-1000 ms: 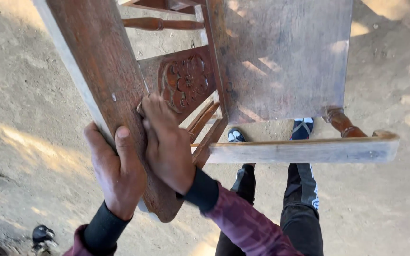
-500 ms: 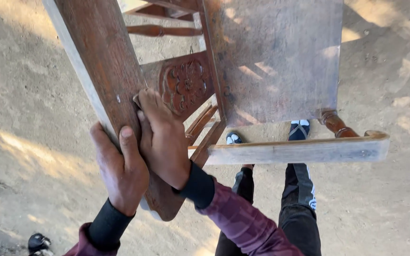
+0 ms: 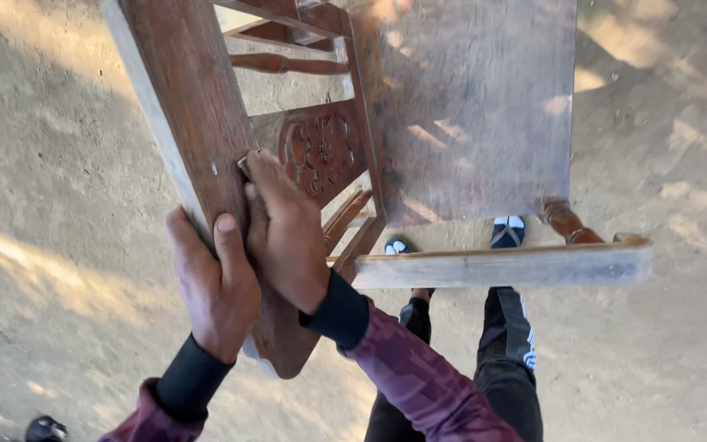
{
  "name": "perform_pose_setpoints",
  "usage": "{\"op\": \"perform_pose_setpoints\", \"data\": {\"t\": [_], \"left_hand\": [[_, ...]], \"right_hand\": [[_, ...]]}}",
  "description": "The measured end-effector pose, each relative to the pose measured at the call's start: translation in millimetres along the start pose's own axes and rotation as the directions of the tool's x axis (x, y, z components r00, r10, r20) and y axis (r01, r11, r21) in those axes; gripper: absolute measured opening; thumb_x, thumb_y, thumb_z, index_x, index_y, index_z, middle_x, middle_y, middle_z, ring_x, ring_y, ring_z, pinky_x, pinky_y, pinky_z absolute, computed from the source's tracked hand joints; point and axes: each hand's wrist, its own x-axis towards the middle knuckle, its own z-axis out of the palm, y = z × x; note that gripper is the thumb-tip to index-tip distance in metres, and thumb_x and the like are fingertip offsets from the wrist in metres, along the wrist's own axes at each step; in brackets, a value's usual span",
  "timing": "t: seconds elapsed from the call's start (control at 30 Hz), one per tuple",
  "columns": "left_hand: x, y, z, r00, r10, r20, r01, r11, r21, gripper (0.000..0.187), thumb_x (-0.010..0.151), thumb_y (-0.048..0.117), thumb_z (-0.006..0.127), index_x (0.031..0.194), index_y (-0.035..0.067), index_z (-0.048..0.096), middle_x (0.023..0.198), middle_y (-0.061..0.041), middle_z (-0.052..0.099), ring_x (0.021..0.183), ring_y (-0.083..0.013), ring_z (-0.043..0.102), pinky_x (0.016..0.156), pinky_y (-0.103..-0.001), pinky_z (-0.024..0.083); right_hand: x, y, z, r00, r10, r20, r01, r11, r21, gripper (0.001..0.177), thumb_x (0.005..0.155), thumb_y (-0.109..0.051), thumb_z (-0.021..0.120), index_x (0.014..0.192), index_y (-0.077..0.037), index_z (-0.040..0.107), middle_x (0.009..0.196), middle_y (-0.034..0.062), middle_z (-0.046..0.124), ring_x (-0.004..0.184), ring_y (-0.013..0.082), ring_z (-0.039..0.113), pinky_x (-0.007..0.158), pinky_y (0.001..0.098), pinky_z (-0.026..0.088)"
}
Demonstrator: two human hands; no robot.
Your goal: Sanding the wooden surface of a chair with sandpaper to smooth it.
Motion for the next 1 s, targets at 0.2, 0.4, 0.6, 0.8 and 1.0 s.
{"op": "perform_pose_setpoints", "data": {"t": [0.2,0.4,0.6,0.8,1.0], "left_hand": [[-3.2,-5.6,-0.9,1.000,0.012,0.024,-0.011,1.000,-0.023,0.033,0.104,0.033,0.027,0.118,0.003,0.034,0.088,-0.023,0.046,0.066,-0.0338,0.050,0.055,-0.047,0.043],[-2.8,3.0,0.4,0.996,0.082,-0.035,-0.083,0.996,-0.033,0.032,0.105,0.031,0.028,0.115,0.001,0.035,0.075,-0.019,0.040,0.061,-0.0341,0.050,0.051,-0.043,0.040],[-3.2,-12.8,2.5,0.998,0.065,-0.025,-0.065,0.997,-0.028,0.030,0.103,0.032,0.032,0.113,0.005,0.036,0.077,-0.019,0.046,0.060,-0.0344,0.053,0.050,-0.042,0.041],[-2.4,-25.6,8.1,0.995,0.093,-0.048,-0.095,0.994,-0.058,0.032,0.102,0.031,0.034,0.115,0.003,0.037,0.073,-0.014,0.044,0.060,-0.0314,0.052,0.051,-0.039,0.040],[1.2,-23.0,6.0,0.985,0.166,-0.042,-0.169,0.983,-0.070,0.036,0.101,0.038,0.032,0.110,0.004,0.036,0.075,-0.016,0.044,0.062,-0.0331,0.052,0.053,-0.041,0.041]], "right_hand": [[5.3,18.9,9.0,0.967,-0.220,-0.127,0.192,0.961,-0.201,0.031,0.091,-0.009,0.049,0.121,-0.004,0.057,0.111,0.0230,0.065,0.099,0.0439,0.062,0.084,0.0575,0.047],[19.5,29.9,9.4,0.978,-0.147,-0.145,0.119,0.975,-0.187,0.027,0.097,-0.019,0.045,0.116,-0.011,0.062,0.103,0.0162,0.069,0.097,0.0381,0.065,0.083,0.0501,0.053],[5.9,31.4,8.4,0.987,-0.143,-0.069,0.136,0.985,-0.103,0.030,0.095,-0.009,0.048,0.123,-0.003,0.058,0.123,0.0252,0.059,0.120,0.0410,0.053,0.103,0.0490,0.043],[11.6,49.6,-43.6,0.981,-0.106,-0.163,0.094,0.992,-0.080,0.028,0.100,-0.022,0.043,0.117,-0.015,0.063,0.092,0.0118,0.072,0.094,0.0328,0.068,0.080,0.0404,0.052],[-48.9,85.7,-78.9,0.848,0.520,0.102,-0.424,0.552,0.718,0.024,0.094,-0.022,0.053,0.109,-0.005,0.059,0.093,0.0223,0.069,0.080,0.0325,0.070,0.057,0.0452,0.061]]}}
